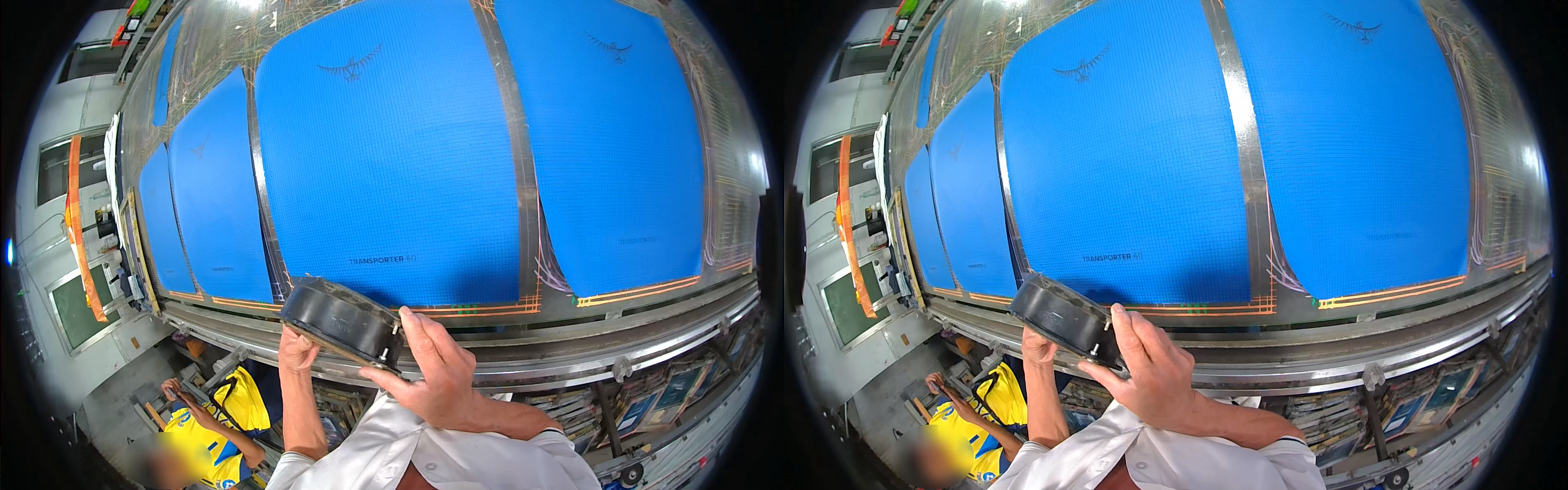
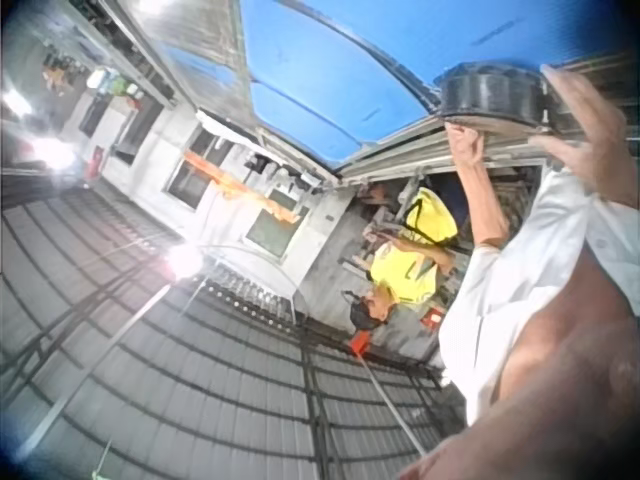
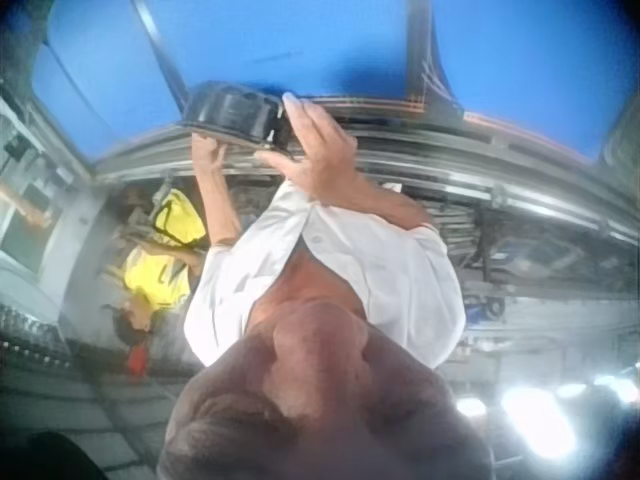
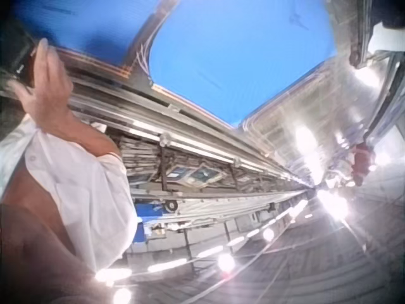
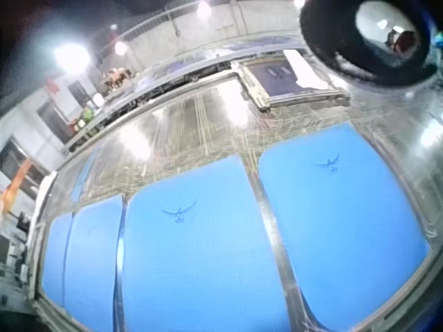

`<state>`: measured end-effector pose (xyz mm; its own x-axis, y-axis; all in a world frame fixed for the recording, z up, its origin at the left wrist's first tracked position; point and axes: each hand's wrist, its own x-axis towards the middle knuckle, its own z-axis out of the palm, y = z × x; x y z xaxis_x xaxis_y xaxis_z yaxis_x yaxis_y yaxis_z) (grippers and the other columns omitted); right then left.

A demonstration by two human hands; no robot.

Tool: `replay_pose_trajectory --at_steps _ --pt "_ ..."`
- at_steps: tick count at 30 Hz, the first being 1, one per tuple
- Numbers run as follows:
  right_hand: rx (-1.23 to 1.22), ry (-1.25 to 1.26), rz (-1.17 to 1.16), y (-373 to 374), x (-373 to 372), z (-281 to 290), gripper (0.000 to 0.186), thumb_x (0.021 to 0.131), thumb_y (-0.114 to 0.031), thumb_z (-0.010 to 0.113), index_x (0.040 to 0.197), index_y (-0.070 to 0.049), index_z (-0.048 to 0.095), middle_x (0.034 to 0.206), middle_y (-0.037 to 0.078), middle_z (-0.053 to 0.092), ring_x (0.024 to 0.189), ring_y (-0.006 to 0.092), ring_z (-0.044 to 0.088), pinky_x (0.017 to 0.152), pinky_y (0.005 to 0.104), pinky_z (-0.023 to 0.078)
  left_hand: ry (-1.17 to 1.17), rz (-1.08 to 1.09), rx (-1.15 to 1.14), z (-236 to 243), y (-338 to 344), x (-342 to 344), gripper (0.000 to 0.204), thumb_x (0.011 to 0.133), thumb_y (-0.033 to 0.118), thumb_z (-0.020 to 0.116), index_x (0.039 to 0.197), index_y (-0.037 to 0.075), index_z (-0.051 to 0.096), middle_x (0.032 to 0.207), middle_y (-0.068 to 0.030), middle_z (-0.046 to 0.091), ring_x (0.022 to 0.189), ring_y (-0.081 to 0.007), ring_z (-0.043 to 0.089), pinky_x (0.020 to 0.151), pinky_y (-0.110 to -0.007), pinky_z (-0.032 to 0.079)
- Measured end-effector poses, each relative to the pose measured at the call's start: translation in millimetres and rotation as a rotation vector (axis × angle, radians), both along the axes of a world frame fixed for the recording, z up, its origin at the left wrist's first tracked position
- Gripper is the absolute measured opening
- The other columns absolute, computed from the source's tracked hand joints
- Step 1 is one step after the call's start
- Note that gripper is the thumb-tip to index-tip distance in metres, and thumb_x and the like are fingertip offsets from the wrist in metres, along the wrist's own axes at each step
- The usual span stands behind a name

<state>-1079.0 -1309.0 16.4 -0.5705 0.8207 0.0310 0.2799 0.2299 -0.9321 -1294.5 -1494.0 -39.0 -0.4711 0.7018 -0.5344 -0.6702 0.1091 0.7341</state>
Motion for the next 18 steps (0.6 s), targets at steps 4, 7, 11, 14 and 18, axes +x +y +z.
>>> replay_pose_trajectory --at_steps 4,7,11,14,18 --pt "-0.036 -0.005 0.016 9.6 0.1 -3.7 0.085 0.06 -0.033 0.091 0.127 0.006 0.056 0.108 0.016 0.064 0.087 0.024 0.068 0.071 0.0309 0.058 -0.01 0.048 -0.035 6.2 7.2 3.8 0.069 0.067 0.012 0.089 0.126 -0.001 0.057 0.118 -0.0111 0.066 0.111 -0.0248 0.064 0.097 -0.04 0.05" --pt "-0.088 -0.003 0.017 14.2 0.0 -5.7 0.083 0.061 -0.032 0.091 0.126 0.007 0.056 0.108 0.015 0.063 0.087 0.0246 0.067 0.072 0.0307 0.058 0.003 0.039 -0.047 7.6 7.0 4.4 0.068 0.067 0.014 0.089 0.126 0.0 0.058 0.118 -0.0109 0.067 0.111 -0.0252 0.064 0.097 -0.041 0.05" --pt "-0.219 -0.003 0.022 19.3 0.8 -10.7 0.081 0.062 -0.029 0.091 0.125 0.008 0.055 0.106 0.017 0.064 0.087 0.0259 0.068 0.074 0.0316 0.058 0.031 -0.025 -0.07 8.3 -0.2 3.6 0.066 0.069 0.017 0.088 0.127 0.001 0.058 0.122 -0.0101 0.065 0.113 -0.0258 0.063 0.099 -0.042 0.049" --pt "-0.313 0.029 0.002 24.5 3.3 -14.4 0.079 0.063 -0.025 0.091 0.124 0.01 0.055 0.105 0.018 0.064 0.087 0.0263 0.068 0.074 0.0324 0.057 0.089 -0.055 -0.072 22.7 20.2 6.4 0.057 0.073 0.018 0.085 0.12 -0.003 0.061 0.119 -0.0101 0.065 0.108 -0.0221 0.063 0.095 -0.038 0.048" --pt "-0.381 0.053 -0.02 30.7 9.5 -15.1 0.082 0.065 -0.015 0.09 0.133 0.007 0.05 0.106 0.014 0.062 0.092 0.0201 0.066 0.079 0.0315 0.059 0.21 -0.106 -0.137 21.6 22.7 1.2 0.047 0.074 0.007 0.073 0.117 -0.005 0.059 0.112 -0.008 0.065 0.101 -0.0174 0.062 0.088 -0.031 0.048"
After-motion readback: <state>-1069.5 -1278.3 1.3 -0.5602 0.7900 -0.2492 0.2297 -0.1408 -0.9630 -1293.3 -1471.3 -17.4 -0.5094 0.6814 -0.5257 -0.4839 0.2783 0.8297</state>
